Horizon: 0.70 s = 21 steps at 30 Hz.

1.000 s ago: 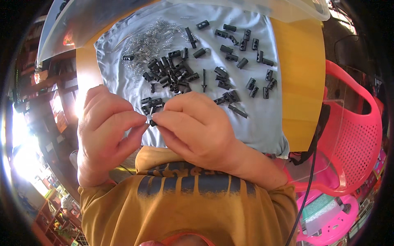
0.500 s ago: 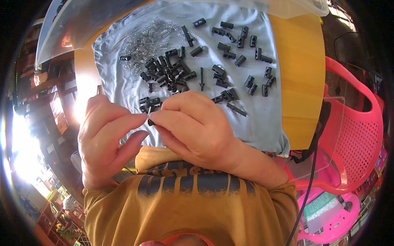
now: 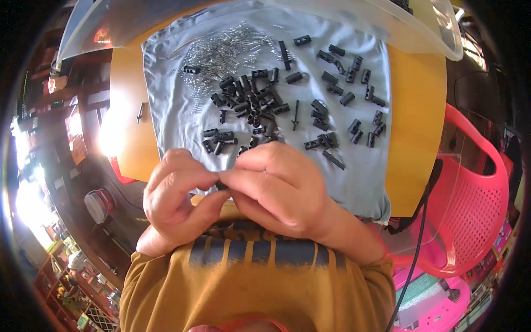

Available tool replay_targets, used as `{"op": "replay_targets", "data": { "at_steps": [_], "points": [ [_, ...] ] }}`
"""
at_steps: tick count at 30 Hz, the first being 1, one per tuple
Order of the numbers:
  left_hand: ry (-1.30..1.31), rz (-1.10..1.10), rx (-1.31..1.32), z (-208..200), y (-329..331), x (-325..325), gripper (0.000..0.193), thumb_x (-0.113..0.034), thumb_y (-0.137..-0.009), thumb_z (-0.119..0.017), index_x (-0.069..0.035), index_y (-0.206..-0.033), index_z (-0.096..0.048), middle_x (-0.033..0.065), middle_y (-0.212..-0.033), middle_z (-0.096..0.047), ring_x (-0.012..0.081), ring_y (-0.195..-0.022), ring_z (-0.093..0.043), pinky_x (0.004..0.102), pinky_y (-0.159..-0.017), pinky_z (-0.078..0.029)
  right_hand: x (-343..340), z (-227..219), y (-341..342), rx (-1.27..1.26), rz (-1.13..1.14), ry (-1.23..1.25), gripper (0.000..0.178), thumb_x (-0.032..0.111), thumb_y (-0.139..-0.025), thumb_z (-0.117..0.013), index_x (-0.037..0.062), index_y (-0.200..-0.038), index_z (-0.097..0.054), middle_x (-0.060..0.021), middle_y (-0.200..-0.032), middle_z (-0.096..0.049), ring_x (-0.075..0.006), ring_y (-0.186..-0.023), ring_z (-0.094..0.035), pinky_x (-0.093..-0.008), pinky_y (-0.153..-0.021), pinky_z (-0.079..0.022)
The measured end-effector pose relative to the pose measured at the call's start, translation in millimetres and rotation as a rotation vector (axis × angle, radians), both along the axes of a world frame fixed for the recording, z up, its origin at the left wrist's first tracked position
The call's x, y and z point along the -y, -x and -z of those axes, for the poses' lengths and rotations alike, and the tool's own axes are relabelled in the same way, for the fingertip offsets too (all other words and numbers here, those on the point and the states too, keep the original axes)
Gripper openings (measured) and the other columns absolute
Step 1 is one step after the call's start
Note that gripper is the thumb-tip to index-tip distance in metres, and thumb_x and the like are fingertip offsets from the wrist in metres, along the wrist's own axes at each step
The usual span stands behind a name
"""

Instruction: The person assembles cord locks by hand, inserting a spring into a plastic housing and then pressing a plunger into the housing. They repeat this process for several cord locks, picking up components from the table and placing the finished items back down.

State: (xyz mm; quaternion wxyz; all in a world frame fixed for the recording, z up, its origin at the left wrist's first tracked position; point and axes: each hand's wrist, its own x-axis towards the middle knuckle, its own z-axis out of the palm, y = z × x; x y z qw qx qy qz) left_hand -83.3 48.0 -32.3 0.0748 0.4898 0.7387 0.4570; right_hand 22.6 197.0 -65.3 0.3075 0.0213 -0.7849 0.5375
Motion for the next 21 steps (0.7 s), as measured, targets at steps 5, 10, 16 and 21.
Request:
{"op": "replay_targets", "data": {
  "at_steps": [5, 10, 16, 21],
  "points": [
    [-0.031, -0.012, -0.043, 3.3, -2.5, 13.4, 0.031, -0.008, -0.056, -0.081, -0.003, -0.082, -0.065, 0.0050, -0.070, -0.057, 0.0200, -0.056, -0.051, 0.0310, -0.053, -0.040, 3.1, 3.0, 0.8, 0.016, -0.132, -0.034, 0.040, -0.002, -0.060, -0.079, 0.0002, -0.097, -0.065, -0.0105, -0.091, -0.059, -0.0254, -0.072, -0.060, -0.0355, -0.063, -0.051],
    [-0.079, 0.021, -0.104, 8.0, 1.5, 16.5, 0.029, -0.008, -0.059, -0.080, -0.003, -0.082, -0.065, 0.0049, -0.071, -0.057, 0.0199, -0.056, -0.052, 0.0308, -0.053, -0.040, 3.2, 7.6, 1.9, -0.004, -0.139, -0.060, 0.040, -0.001, -0.059, -0.079, 0.0000, -0.096, -0.066, -0.0096, -0.088, -0.060, -0.0246, -0.071, -0.060, -0.0355, -0.063, -0.050],
    [0.180, -0.111, -0.089, 7.6, 24.1, 10.3, 0.018, -0.004, -0.071, -0.074, -0.002, -0.087, -0.066, 0.0078, -0.075, -0.061, 0.0234, -0.065, -0.057, 0.0326, -0.059, -0.043, 3.7, 9.7, 3.0, -0.011, -0.123, -0.010, 0.033, -0.002, -0.061, -0.077, 0.0009, -0.092, -0.066, -0.0076, -0.082, -0.060, -0.0221, -0.067, -0.059, -0.0336, -0.058, -0.048],
    [0.320, -0.167, -0.197, 18.2, 36.2, -13.6, 0.013, -0.010, -0.075, -0.072, -0.008, -0.087, -0.066, 0.0037, -0.078, -0.061, 0.0232, -0.067, -0.058, 0.0337, -0.065, -0.044, 1.7, 5.3, 1.8, -0.017, -0.105, 0.023, 0.029, -0.001, -0.062, -0.077, 0.0020, -0.089, -0.067, -0.0068, -0.079, -0.061, -0.0211, -0.063, -0.058, -0.0319, -0.054, -0.047]
  ]
}}
